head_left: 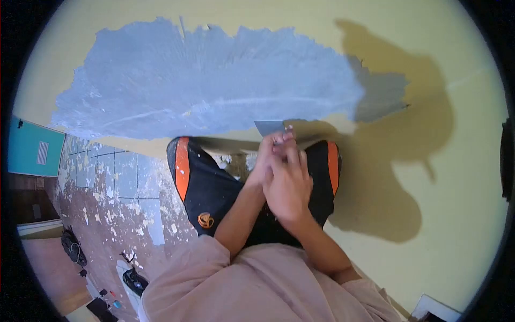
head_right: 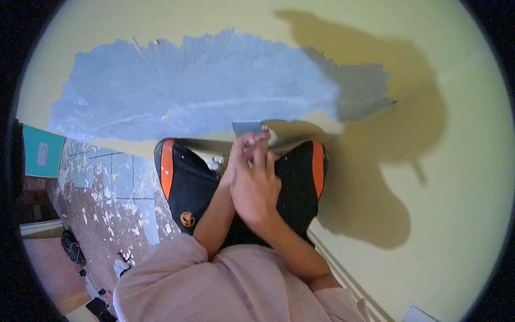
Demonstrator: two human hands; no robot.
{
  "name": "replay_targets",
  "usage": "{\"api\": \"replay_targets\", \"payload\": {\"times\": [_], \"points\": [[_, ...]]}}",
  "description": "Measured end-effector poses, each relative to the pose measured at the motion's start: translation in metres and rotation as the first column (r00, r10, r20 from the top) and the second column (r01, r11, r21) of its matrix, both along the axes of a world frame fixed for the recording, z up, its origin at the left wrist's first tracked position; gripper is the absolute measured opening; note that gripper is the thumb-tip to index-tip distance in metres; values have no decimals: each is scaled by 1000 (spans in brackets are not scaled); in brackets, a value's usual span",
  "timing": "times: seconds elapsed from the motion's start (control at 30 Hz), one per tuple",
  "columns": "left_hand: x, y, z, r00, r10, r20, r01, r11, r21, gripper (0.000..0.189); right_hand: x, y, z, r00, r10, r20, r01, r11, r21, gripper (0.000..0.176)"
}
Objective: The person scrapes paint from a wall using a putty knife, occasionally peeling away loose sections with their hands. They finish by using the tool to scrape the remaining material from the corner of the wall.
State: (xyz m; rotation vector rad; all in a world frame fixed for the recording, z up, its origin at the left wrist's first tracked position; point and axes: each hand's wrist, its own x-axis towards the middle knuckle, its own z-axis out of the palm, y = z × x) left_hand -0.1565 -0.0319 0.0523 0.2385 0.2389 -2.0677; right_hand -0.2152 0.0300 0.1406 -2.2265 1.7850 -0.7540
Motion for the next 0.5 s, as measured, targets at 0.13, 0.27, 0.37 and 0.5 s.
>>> {"api": "replay_targets", "payload": {"times": [0.13,0.27,0.37,0.5], "points": [[0,-2,-16,997,9,-74,-2,996,94,8,-7,-6,-17,992,71,-108,-57,990,129,33],[-8,5,-18,985,116,126,-99,986,-132,7,-2,-4,-8,996,78,-47,-73,992,102,25],[0,8,-53,902,308,302,-174,900,-399,7,11,-12,-12,997,7,-71,3,991,136,11],[-1,0,-42,935,257,246,-217,960,-178,7,-1,-1,-8,993,113,31,-116,990,87,18]]}}
